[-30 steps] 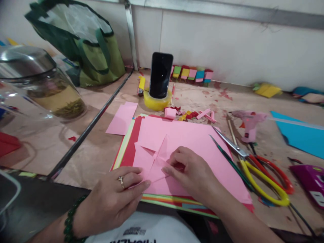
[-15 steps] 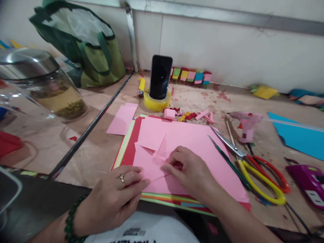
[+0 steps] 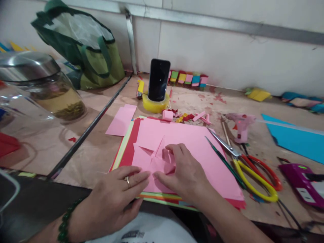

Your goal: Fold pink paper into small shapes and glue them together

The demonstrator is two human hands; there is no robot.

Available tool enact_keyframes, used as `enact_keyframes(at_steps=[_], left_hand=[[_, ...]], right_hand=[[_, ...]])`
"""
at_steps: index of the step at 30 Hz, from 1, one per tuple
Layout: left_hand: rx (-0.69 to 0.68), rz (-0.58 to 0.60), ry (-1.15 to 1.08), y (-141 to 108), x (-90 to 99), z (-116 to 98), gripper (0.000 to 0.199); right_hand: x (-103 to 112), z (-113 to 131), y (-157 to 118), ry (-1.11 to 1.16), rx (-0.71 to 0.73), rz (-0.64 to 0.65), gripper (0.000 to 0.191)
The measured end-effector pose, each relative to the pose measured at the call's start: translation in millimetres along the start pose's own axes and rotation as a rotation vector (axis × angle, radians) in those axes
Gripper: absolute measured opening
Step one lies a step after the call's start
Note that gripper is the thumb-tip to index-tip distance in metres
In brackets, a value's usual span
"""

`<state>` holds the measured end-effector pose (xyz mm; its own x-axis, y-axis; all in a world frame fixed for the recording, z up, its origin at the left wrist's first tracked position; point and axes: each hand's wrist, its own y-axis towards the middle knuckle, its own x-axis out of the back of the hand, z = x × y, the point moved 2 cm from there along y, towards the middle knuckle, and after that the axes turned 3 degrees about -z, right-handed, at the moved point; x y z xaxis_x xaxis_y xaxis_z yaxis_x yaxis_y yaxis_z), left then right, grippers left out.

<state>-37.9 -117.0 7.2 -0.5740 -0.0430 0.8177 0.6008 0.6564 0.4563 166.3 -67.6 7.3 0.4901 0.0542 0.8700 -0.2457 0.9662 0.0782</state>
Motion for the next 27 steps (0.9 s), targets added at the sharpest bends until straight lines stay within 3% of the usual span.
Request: enact_keyframes(at_steps=[21, 27], left_hand=[[0.021, -0.03, -0.046, -2.1, -1.1, 2.3, 0.032], [0.047, 0.027, -0.067, -0.9, -1.2, 0.9, 0.03]], right_hand=[[5.7, -10.1, -14.7, 0.116, -0.022, 0.017, 0.039], [3.5, -7.9, -17.1, 0.122, -0.031, -0.048, 0.037]])
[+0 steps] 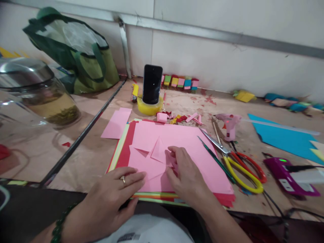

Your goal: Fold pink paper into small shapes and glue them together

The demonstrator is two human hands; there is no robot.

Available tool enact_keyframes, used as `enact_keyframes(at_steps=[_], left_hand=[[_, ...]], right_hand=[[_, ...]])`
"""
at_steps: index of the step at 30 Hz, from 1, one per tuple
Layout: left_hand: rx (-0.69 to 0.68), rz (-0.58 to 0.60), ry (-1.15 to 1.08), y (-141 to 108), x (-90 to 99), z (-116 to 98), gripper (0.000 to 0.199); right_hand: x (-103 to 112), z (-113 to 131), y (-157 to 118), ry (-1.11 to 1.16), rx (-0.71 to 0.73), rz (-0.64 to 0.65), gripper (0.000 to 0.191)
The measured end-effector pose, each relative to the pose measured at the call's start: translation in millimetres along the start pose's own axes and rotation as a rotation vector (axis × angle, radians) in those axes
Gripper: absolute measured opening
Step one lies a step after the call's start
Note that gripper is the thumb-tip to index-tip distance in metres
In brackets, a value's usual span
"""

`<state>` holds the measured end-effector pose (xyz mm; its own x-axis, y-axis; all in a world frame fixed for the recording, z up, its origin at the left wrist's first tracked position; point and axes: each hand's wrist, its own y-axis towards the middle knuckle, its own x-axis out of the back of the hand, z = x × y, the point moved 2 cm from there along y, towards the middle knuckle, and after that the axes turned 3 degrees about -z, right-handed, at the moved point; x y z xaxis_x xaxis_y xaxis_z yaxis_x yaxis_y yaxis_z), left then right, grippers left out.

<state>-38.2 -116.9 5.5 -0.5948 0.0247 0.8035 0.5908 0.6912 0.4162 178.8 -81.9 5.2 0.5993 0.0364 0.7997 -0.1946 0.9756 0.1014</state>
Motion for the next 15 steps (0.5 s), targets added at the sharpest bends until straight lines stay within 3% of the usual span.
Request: enact_keyframes(at_steps=[4, 7, 10, 15], left_hand=[[0.057, 0.099, -0.007, 7.7, -1.1, -2.2, 0.023], [0.064, 0.162, 0.025, 15.9, -4.5, -4.8, 0.04], [0.049, 0.17, 0.069, 23.1, -9.8, -8.2, 0.058], [0.01, 0.155, 0.142, 30.2, -16.1, -13.7, 0.051]], right_hand=[[-4.2, -3.9, 0.5, 0.034, -0.044, -0.043, 0.032], [-6.0, -5.8, 0.8, 0.043, -0.022, -0.062, 0.031], [-6.2, -5.7, 0.5, 0.036, 0.01, -0.074, 0.033], [-5.9, -6.6, -0.4, 0.013, 0.028, -0.094, 0.035]])
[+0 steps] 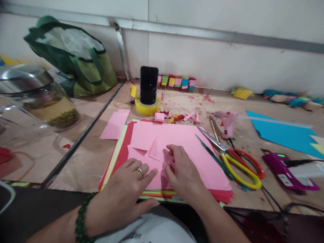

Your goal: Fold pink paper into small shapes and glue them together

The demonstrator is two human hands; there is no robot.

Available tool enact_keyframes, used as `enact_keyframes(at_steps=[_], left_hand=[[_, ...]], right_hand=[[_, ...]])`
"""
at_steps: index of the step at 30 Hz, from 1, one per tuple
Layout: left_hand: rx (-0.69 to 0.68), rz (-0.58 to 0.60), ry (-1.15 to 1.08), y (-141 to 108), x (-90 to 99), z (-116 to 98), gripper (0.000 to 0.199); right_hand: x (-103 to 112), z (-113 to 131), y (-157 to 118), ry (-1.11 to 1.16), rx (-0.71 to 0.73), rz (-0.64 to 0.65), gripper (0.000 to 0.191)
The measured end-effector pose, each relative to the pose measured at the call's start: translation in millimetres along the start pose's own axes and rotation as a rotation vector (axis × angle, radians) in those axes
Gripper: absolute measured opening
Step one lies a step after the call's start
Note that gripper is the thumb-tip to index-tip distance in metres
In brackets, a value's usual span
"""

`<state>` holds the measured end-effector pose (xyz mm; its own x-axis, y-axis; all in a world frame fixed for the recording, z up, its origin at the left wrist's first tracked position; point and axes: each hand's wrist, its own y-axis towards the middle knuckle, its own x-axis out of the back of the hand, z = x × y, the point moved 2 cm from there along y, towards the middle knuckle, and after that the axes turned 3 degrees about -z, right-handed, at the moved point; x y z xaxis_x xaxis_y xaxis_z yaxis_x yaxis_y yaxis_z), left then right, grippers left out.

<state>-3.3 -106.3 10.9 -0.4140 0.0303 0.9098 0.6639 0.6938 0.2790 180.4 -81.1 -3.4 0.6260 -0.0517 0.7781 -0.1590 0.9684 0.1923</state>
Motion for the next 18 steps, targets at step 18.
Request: enact_keyframes(at_steps=[18], left_hand=[[0.029, 0.146, -0.092, 14.1, 1.5, 2.9, 0.041]], right_hand=[[29.9, -9.5, 2.1, 0.281, -0.07, 0.193, 0.021]])
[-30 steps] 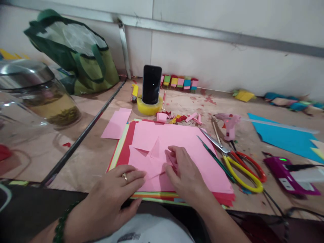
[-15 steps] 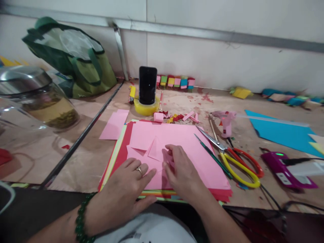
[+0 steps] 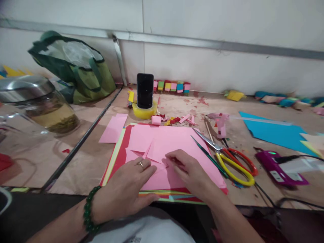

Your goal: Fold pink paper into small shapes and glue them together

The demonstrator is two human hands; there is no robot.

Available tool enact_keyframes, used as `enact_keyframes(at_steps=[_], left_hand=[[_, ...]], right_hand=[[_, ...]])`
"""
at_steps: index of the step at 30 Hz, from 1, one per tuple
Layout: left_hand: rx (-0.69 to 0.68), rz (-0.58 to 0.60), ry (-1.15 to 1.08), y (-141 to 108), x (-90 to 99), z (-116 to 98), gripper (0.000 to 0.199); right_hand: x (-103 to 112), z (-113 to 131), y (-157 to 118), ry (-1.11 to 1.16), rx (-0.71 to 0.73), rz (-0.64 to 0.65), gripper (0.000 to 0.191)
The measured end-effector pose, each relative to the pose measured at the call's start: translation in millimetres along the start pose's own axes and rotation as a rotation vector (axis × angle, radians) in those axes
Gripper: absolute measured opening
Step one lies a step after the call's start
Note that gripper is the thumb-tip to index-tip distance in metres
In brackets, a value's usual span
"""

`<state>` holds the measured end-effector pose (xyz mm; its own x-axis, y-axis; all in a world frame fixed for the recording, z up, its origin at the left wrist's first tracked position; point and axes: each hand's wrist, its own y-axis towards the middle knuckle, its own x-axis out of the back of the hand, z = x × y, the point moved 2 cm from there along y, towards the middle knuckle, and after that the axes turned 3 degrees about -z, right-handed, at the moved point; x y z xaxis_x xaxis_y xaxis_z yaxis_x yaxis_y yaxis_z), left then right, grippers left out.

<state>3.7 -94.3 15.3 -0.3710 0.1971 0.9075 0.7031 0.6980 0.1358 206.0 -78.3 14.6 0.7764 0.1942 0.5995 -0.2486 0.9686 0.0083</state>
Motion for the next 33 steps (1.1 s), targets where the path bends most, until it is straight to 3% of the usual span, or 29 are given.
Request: enact_keyframes(at_steps=[4, 10, 13, 24, 30, 33], left_hand=[[0.001, -0.002, -0.007, 5.9, -0.5, 1.2, 0.059], [0.033, 0.009, -0.002, 7.8, -0.8, -0.3, 0.058], [0.031, 0.022, -0.007, 6.6, -0.6, 1.1, 0.06], [0.029, 0.057, 0.028, 8.6, -2.7, 1.0, 0.062], [-0.001, 0.055, 0.076, 13.6, -3.1, -0.6, 0.065], [-0.018, 0.092, 0.096, 17.2, -3.3, -0.1, 0.067]], right_hand=[[8.4, -0.9, 18.5, -0.072, -0.105, 0.179, 0.022], [16.4, 5.8, 59.3, -0.171, -0.231, 0.526, 0.017], [17.8, 7.6, 72.1, -0.254, -0.219, 0.639, 0.02], [16.4, 8.4, 89.9, -0.487, -0.202, 0.767, 0.029], [21.4, -5.2, 90.9, -0.055, -0.326, 0.88, 0.04], [23.1, -12.5, 87.1, 0.075, -0.323, 0.823, 0.041]])
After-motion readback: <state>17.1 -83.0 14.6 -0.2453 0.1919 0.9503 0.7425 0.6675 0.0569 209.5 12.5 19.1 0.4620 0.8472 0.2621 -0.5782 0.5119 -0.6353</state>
